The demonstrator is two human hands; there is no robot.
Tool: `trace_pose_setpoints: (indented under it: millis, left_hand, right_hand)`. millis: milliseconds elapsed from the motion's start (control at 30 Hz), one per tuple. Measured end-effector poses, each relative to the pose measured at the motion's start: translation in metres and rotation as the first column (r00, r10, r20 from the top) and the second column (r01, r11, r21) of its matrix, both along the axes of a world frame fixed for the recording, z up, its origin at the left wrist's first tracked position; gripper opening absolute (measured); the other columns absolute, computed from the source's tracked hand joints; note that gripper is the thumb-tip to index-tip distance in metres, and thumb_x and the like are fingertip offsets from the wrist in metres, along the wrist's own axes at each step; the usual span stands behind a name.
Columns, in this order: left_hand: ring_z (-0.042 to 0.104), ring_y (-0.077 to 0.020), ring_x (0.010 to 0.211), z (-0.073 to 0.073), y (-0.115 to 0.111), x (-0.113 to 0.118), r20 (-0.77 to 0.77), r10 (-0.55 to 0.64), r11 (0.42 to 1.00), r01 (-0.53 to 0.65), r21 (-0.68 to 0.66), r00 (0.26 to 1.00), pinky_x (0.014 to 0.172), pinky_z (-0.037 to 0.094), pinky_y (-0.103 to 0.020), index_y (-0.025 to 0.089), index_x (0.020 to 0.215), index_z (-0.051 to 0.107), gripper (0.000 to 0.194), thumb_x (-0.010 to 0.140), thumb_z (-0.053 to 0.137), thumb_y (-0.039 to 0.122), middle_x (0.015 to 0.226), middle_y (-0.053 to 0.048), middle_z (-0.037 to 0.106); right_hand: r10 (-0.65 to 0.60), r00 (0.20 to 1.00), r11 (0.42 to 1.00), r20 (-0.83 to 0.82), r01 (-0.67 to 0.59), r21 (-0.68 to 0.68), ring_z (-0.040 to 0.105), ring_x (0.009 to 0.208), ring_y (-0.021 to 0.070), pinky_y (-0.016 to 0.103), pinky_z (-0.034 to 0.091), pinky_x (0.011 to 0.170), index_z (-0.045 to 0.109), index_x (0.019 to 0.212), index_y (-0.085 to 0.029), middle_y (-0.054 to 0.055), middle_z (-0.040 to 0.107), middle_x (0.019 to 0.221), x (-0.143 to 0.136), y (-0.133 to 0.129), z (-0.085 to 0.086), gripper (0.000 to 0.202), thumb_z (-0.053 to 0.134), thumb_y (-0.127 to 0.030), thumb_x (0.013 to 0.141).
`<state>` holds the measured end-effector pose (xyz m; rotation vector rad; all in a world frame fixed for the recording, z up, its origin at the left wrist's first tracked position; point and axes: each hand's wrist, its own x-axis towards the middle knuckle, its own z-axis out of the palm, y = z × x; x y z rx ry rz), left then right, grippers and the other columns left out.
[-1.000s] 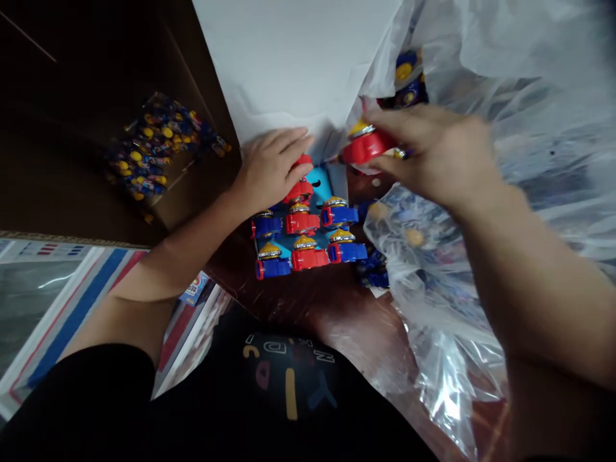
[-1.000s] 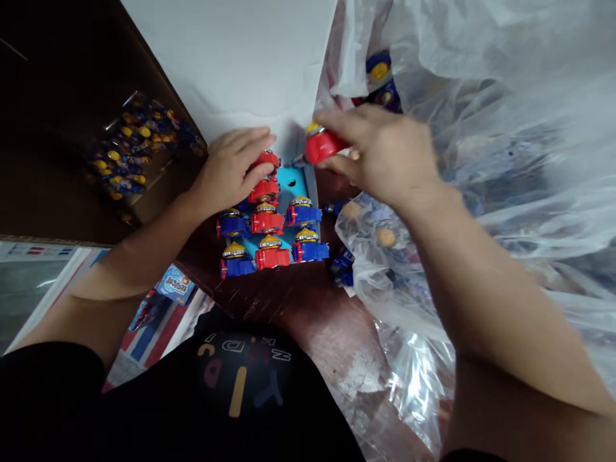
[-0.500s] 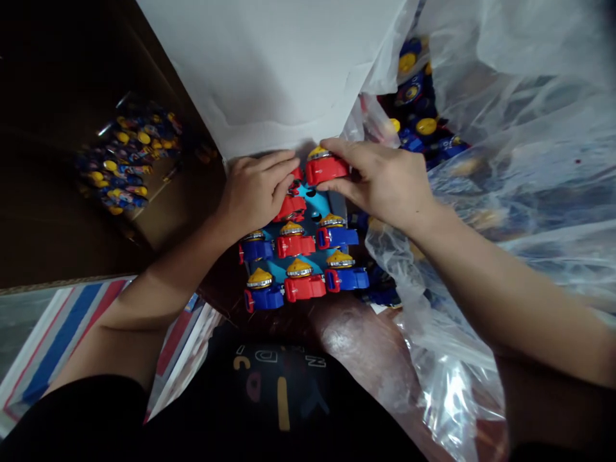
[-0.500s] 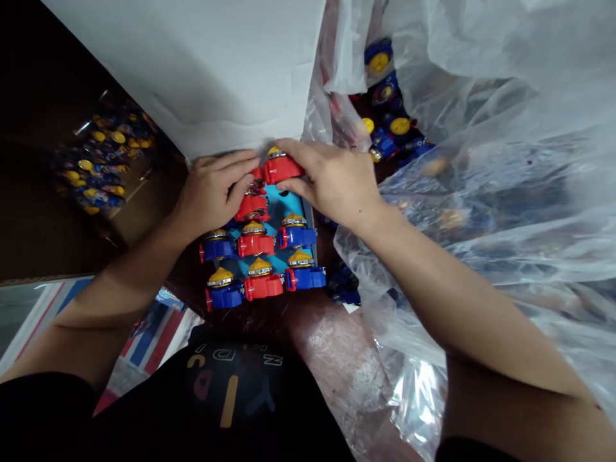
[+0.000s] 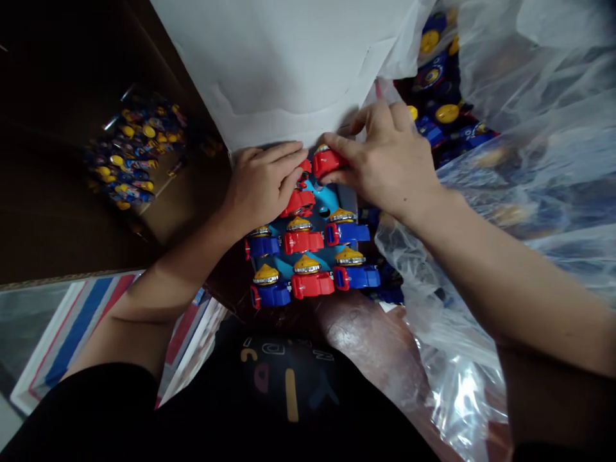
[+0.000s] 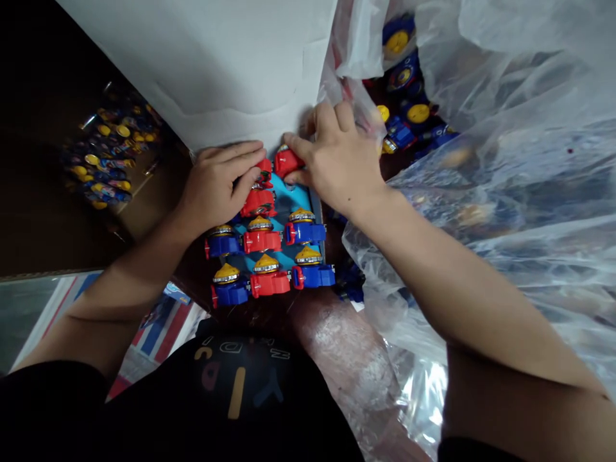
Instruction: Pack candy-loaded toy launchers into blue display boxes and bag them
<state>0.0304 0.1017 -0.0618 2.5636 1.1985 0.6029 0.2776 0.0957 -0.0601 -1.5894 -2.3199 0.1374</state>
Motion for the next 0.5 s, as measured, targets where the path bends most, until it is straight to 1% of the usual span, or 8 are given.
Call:
trace_pose_setpoints:
  millis: [133,200,267,300,367,433,467,500]
  left_hand:
    - [0.066,-0.0260,0.143,0.013,-0.010,-0.019,0.167,0.002,0.990,-0.026,0.137,0.986,0.126,0.048,-0.045,0.023,0.140,0.074,0.035,0.114,0.053,0.033,0.151,-0.007,0.071]
    - [0.067,-0.0252,0.138,0.015,-0.011,-0.049,0.312,0.092,0.930,-0.194,0.311,0.946,0.124,0.049,-0.046,0.020,0.135,0.074,0.032,0.116,0.053,0.034,0.143,-0.009,0.074]
    - [0.067,-0.0262,0.128,0.007,0.001,-0.089,0.423,0.260,0.794,-0.442,0.418,0.868,0.118,0.050,-0.049,0.013,0.129,0.074,0.034,0.116,0.049,0.031,0.129,-0.014,0.076]
    - [0.066,-0.0278,0.126,-0.002,0.012,-0.110,0.442,0.384,0.721,-0.562,0.405,0.811,0.116,0.048,-0.051,0.009,0.127,0.073,0.034,0.115,0.049,0.028,0.126,-0.017,0.075]
    - [0.057,-0.0348,0.140,-0.026,0.041,-0.145,0.372,0.690,0.575,-0.782,0.239,0.621,0.123,0.038,-0.058,0.000,0.138,0.066,0.040,0.104,0.061,0.020,0.142,-0.025,0.066]
    - [0.033,-0.0461,0.161,-0.052,0.071,-0.168,0.217,0.903,0.381,-0.925,0.000,0.372,0.128,0.022,-0.071,-0.006,0.162,0.043,0.073,0.100,0.070,0.022,0.170,-0.035,0.036]
    - [0.021,-0.0497,0.165,-0.064,0.083,-0.174,0.144,0.941,0.319,-0.944,-0.082,0.305,0.127,0.014,-0.076,-0.005,0.168,0.034,0.082,0.102,0.070,0.027,0.176,-0.037,0.021]
    - [0.014,-0.0504,0.167,-0.073,0.092,-0.176,0.097,0.954,0.294,-0.946,-0.134,0.283,0.125,0.009,-0.079,-0.002,0.171,0.031,0.082,0.106,0.066,0.032,0.179,-0.036,0.012]
  right_hand:
    - [0.116,0.990,0.993,-0.080,-0.115,0.019,0.051,0.142,0.0371,0.062,0.042,0.127,0.066,0.153,-0.031,0.011,0.060,0.146,0.020,0.004,0.011,0.086,0.078,-0.081,0.084]
    - [0.032,0.980,0.989,-0.199,-0.002,0.146,0.057,0.134,0.0317,0.056,0.047,0.123,0.067,0.147,-0.024,0.014,0.063,0.140,0.047,0.006,0.015,0.078,0.069,-0.080,0.093]
    - [-0.200,0.945,0.947,-0.261,0.255,0.196,0.062,0.130,0.0276,0.047,0.052,0.116,0.068,0.139,-0.014,0.019,0.067,0.134,0.081,0.017,0.011,0.065,0.056,-0.069,0.108]
    - [-0.336,0.915,0.915,-0.223,0.374,0.154,0.062,0.133,0.0268,0.043,0.051,0.114,0.068,0.137,-0.009,0.021,0.068,0.134,0.099,0.026,0.005,0.061,0.052,-0.062,0.112]
    - [-0.537,0.843,0.843,0.024,0.537,-0.022,0.055,0.147,0.0300,0.042,0.046,0.114,0.062,0.146,-0.001,0.027,0.065,0.144,0.131,0.048,-0.014,0.062,0.049,-0.053,0.114]
    - [-0.564,0.779,0.770,0.273,0.616,-0.166,0.045,0.157,0.0372,0.048,0.041,0.114,0.054,0.158,0.003,0.036,0.048,0.161,0.152,0.071,-0.037,0.069,0.045,-0.051,0.116]
    - [-0.544,0.767,0.756,0.339,0.623,-0.197,0.043,0.158,0.0398,0.051,0.040,0.113,0.052,0.160,0.003,0.040,0.040,0.165,0.159,0.081,-0.047,0.069,0.042,-0.050,0.117]
    - [-0.515,0.773,0.763,0.371,0.610,-0.213,0.044,0.157,0.0407,0.054,0.039,0.112,0.053,0.160,0.003,0.041,0.038,0.166,0.163,0.089,-0.055,0.067,0.039,-0.047,0.118]
